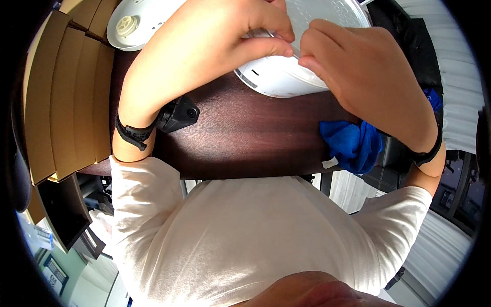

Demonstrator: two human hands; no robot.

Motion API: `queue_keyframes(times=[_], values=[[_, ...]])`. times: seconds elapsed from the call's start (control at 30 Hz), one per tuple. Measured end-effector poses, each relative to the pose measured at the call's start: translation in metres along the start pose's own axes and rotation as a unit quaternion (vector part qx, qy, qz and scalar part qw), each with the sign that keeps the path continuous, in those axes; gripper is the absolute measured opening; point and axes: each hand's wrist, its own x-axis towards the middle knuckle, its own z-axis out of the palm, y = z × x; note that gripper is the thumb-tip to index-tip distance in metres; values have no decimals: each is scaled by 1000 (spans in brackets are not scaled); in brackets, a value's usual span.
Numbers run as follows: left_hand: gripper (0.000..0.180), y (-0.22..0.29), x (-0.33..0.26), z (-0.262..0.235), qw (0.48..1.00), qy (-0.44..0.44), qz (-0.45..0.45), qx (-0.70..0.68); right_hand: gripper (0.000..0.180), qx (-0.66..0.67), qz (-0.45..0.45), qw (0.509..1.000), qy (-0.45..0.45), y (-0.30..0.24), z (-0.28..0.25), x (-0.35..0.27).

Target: The person assembles a white plastic appliance on a wooden table. They use a screwdriver to tighten screws on the lid and body, and use their hands to align and snap plastic components into place. A blue cloth is used to wipe the surface of the appliance during the process.

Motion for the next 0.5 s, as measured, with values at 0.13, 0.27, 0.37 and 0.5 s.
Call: queue_keyframes(times=[0.13, 0.27, 0.37, 0.5], values=[[13, 3, 2, -3, 998, -39, -34, 35, 16, -40, 16, 999, -1, -2, 12, 0], [13, 4, 2, -5, 996, -51, -43, 52, 15, 13, 24, 1000, 14, 6, -2, -2], [13, 6, 2, -3, 998, -44, -44, 28, 14, 39, 27, 999, 4, 3, -7, -4], [13, 5, 1, -3, 998, -43, -45, 30, 15, 15, 18, 1000, -11, 0, -1, -3]])
